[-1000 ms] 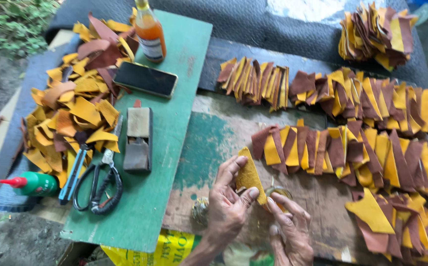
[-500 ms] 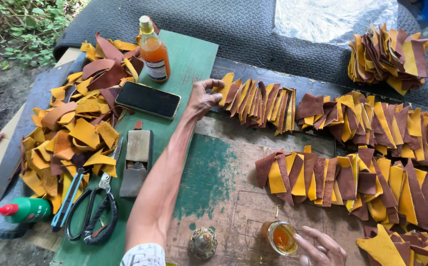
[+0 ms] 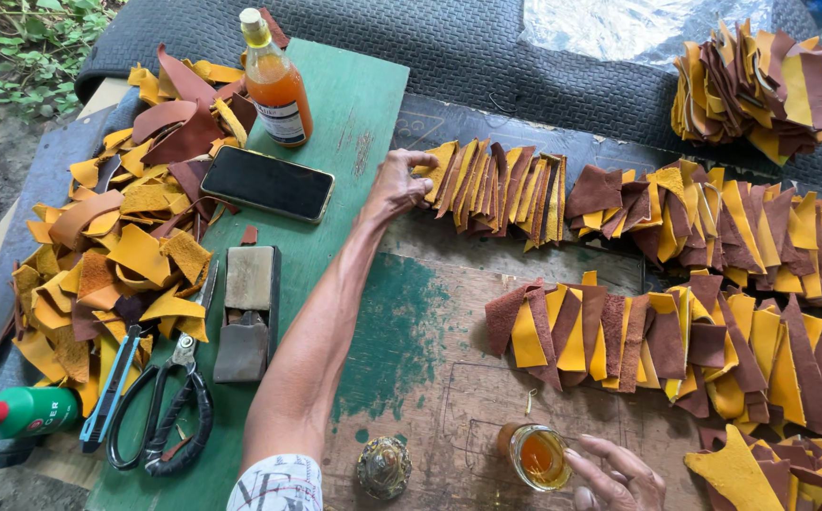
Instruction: The person repeatedly picks up small yellow and brown leather pieces, applies a liquid from a small glass jar to the edges, and presses them together. The person places the bonded pairs into growing stacks on the table. Scissors, a utility knife, and a bottle of liquid are visible on the work surface.
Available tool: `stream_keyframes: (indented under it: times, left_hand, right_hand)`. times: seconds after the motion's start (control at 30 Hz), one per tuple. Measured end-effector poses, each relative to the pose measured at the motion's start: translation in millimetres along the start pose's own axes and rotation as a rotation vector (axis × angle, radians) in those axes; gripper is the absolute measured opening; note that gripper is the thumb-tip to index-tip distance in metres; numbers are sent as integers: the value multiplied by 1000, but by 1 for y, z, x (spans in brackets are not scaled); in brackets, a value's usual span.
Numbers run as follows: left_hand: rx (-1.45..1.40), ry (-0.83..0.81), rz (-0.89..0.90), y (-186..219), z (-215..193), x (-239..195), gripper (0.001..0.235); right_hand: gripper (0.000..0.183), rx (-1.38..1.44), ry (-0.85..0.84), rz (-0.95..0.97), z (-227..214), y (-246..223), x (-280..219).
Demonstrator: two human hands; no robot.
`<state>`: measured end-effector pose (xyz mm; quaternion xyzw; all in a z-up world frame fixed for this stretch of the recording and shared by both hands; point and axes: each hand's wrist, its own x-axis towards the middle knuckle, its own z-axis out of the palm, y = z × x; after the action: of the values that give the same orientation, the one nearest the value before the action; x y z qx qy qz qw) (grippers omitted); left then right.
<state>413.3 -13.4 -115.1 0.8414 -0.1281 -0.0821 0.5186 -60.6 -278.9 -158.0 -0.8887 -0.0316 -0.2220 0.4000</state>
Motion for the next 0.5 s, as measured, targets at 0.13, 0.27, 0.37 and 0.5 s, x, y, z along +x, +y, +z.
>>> stream_keyframes:
  times: [0.13,0.27,0.37,0.5]
  left_hand:
    - [313,59,127,8,8,-5,43]
    - [517,83,194,13,10,-17,44]
    - [423,93,160,15,9,-21,45]
    - [450,15,131,13,7,-15,47]
  right_hand:
    - [39,-20,-13,-41,1,0,-1]
    - [36,-147,-46,-53,-1,1,-7]
    - [37,-100,-103,-34,-2,9,-5]
    - [32,-143,-72,-7,-4,9,-19]
